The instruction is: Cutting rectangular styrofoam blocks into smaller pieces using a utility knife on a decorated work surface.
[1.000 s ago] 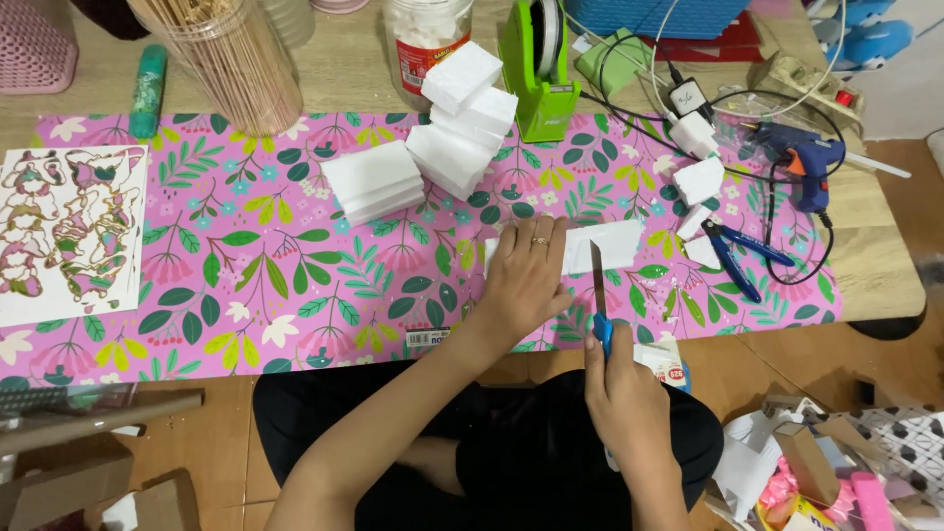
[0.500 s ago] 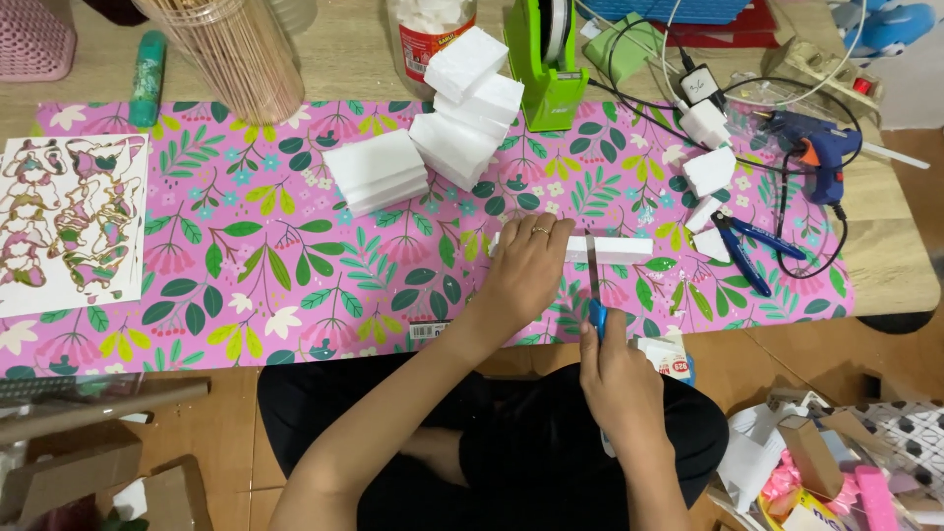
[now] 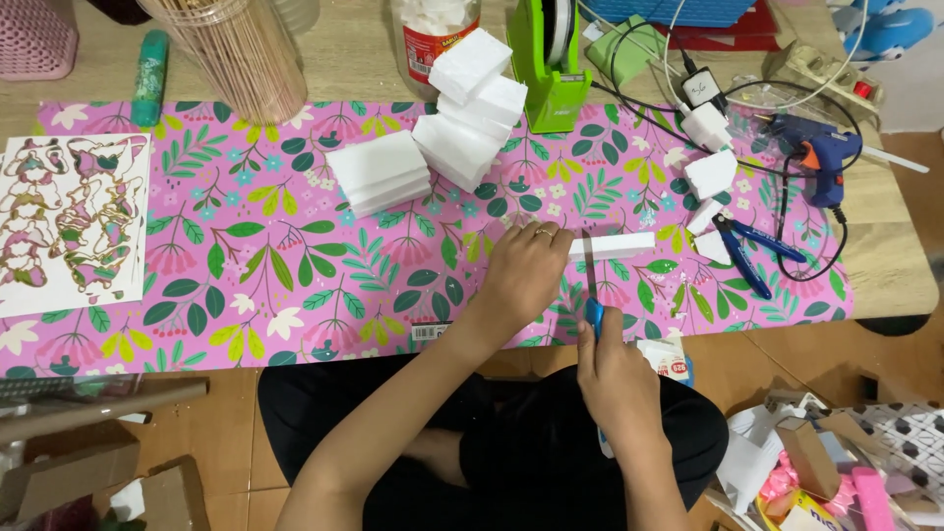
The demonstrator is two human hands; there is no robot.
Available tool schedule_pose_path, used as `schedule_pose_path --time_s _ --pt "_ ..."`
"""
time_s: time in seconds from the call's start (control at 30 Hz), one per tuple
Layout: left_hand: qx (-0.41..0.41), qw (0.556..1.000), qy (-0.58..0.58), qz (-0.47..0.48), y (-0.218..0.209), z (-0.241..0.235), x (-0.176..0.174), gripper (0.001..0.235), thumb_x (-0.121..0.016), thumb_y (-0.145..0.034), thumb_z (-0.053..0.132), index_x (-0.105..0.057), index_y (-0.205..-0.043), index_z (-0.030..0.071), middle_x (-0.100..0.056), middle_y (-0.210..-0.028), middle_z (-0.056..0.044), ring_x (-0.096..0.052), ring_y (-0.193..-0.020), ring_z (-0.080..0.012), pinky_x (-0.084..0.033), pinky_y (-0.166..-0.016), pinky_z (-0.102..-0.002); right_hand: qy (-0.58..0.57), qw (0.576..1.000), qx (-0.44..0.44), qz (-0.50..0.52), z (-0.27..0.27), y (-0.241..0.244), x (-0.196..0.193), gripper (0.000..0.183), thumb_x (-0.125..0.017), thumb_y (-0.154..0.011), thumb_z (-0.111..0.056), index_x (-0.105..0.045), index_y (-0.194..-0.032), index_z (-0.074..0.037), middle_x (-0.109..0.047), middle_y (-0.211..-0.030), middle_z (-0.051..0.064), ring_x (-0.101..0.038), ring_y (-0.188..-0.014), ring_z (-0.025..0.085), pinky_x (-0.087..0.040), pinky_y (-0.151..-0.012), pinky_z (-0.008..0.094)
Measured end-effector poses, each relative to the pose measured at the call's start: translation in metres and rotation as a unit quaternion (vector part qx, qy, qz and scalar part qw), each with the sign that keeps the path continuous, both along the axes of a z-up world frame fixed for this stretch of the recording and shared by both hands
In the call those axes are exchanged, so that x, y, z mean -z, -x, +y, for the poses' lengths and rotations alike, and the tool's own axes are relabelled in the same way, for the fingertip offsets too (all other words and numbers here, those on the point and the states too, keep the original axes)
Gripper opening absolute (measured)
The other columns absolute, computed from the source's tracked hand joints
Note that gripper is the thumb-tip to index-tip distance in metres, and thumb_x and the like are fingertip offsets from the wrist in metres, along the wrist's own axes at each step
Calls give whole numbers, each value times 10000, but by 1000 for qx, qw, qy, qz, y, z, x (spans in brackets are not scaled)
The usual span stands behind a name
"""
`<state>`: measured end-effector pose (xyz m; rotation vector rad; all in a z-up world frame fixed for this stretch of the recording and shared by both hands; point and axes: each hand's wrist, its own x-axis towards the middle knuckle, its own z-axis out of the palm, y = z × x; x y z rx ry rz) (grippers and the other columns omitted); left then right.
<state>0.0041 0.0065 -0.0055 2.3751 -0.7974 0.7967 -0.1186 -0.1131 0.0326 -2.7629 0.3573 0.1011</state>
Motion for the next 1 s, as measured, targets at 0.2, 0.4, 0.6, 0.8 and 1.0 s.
schedule_pose_path --time_s 0.2,0.4,0.6,0.8,1.0 --pt "1 1000 -16 13 -2 0 -1 152 -633 -792 14 -630 -944 13 -684 -918 -144 -666 -862 -285 -501 -788 -376 4 1000 6 19 -3 -2 -1 274 -432 -1066 -362 -449 -1145 -101 -692 -617 201 -681 -587 447 -503 -563 532" --pt "13 999 3 31 -4 -1 0 110 -633 -829 17 -626 -938 12 -657 -878 -131 -650 -839 -287 -507 -769 -391 16 1000 1 7 -4 -1 1 301 -436 -1059 -376 -443 -1182 -101 -698 -653 213 -689 -609 450 -512 -563 532" --pt "12 999 -12 47 -4 -1 0 160 -645 -846 32 -658 -1003 2 -680 -919 -124 -673 -875 -269 -516 -780 -373 3 999 9 34 -3 -3 -7 302 -413 -1065 -366 -444 -1199 -97 -710 -668 215 -699 -629 450 -519 -584 532" --pt "29 999 -14 39 -5 0 5 174 -605 -803 12 -630 -975 7 -687 -967 -149 -663 -914 -296 -502 -821 -390 33 999 -12 30 -3 -4 -4 278 -426 -1064 -335 -433 -1171 -79 -699 -654 215 -689 -607 454 -522 -561 532" --pt "7 999 -49 -11 -16 -6 32 117 -661 -803 40 -640 -910 84 -597 -803 -65 -630 -811 -287 -494 -693 -383 9 994 -5 109 -2 -17 -12 359 -300 -1095 -389 -473 -1202 -93 -716 -793 279 -734 -850 515 -565 -769 600"
